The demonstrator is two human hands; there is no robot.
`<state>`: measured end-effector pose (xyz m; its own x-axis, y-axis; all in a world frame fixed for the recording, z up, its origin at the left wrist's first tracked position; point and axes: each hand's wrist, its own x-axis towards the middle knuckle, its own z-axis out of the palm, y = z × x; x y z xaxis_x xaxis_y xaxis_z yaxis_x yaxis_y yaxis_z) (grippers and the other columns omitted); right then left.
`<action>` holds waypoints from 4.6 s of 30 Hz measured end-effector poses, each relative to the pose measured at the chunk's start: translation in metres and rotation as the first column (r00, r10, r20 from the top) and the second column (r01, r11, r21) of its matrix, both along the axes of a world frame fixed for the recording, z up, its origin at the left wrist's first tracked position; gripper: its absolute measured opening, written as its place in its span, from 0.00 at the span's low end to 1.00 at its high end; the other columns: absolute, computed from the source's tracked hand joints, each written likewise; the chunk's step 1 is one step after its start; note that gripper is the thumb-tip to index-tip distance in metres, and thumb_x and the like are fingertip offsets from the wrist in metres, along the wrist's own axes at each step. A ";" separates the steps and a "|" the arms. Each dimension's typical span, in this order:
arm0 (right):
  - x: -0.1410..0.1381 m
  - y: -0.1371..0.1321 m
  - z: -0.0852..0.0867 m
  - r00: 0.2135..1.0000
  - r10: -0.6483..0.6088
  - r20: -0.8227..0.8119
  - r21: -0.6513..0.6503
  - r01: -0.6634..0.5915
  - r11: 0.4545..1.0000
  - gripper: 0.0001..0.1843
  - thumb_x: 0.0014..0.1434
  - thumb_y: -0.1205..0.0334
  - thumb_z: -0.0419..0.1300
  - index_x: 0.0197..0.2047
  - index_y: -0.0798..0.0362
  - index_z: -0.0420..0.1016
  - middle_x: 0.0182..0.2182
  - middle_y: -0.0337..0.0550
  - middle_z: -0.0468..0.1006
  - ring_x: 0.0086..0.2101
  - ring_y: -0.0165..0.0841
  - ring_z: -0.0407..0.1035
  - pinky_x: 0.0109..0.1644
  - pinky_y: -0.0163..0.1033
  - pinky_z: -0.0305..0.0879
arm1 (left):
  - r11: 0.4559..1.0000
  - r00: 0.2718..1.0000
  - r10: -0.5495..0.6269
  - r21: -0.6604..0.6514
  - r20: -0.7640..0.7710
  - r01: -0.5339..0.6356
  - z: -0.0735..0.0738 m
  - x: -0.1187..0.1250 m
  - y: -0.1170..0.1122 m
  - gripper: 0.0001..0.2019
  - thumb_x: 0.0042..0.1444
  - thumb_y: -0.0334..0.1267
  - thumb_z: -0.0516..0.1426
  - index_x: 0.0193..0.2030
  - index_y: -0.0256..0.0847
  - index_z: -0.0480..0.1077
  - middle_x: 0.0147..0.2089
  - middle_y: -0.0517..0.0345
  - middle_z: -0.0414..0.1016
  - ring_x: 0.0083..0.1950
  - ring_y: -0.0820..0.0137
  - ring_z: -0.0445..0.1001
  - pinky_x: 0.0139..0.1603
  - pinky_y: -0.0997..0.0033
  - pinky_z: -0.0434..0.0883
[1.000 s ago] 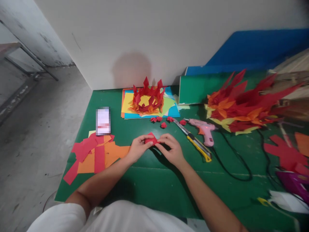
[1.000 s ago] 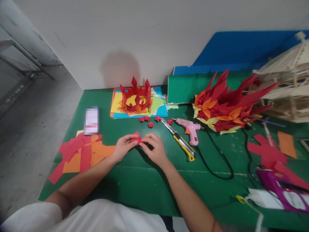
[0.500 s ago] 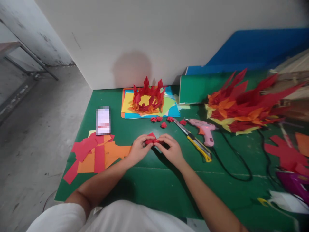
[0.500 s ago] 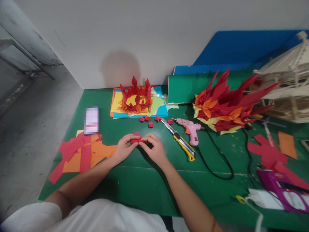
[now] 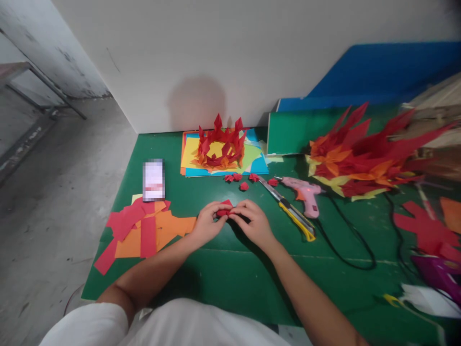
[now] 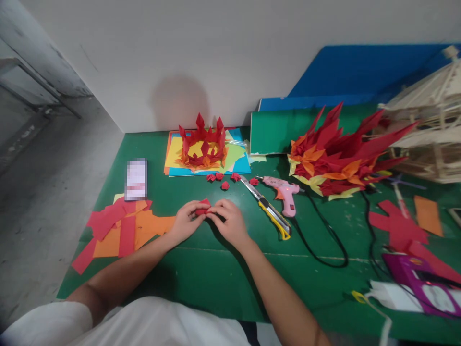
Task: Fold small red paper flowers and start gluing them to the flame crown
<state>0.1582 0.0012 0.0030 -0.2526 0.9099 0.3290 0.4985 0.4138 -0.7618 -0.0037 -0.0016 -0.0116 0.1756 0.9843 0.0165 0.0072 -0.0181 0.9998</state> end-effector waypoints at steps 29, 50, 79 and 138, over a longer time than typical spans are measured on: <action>-0.007 -0.002 0.001 0.965 -0.113 -0.236 -0.350 0.024 0.936 0.12 0.54 0.54 0.59 0.26 0.52 0.68 0.26 0.40 0.73 0.28 0.31 0.66 0.33 0.36 0.63 | 0.957 0.971 0.095 -0.288 0.218 -0.029 0.013 0.001 0.004 0.13 0.40 0.42 0.66 0.31 0.36 0.76 0.33 0.54 0.76 0.32 0.73 0.73 0.36 0.70 0.74; -0.012 -0.005 0.002 0.829 -0.089 -0.553 -0.467 -0.219 0.857 0.17 0.52 0.55 0.62 0.37 0.47 0.56 0.24 0.30 0.63 0.24 0.26 0.62 0.29 0.33 0.59 | 0.892 0.906 0.225 -0.450 0.359 -0.043 0.019 0.002 0.003 0.14 0.33 0.36 0.69 0.29 0.34 0.76 0.31 0.55 0.79 0.31 0.75 0.74 0.38 0.72 0.72; 0.003 -0.003 0.002 0.976 -0.020 -0.216 -0.267 -0.039 0.963 0.09 0.56 0.55 0.59 0.39 0.48 0.75 0.35 0.43 0.79 0.35 0.35 0.72 0.42 0.43 0.69 | 0.967 0.956 -0.069 -0.215 0.285 0.134 0.013 -0.001 0.002 0.14 0.47 0.30 0.57 0.41 0.41 0.60 0.35 0.63 0.66 0.26 0.81 0.65 0.25 0.80 0.64; -0.002 -0.002 0.003 0.917 -0.141 -0.373 -0.443 -0.043 0.895 0.10 0.52 0.53 0.62 0.31 0.50 0.69 0.26 0.38 0.70 0.28 0.30 0.65 0.33 0.36 0.65 | 0.954 0.948 0.104 -0.299 0.300 -0.010 0.013 0.004 0.004 0.22 0.38 0.42 0.67 0.37 0.38 0.63 0.26 0.65 0.68 0.27 0.78 0.67 0.30 0.77 0.64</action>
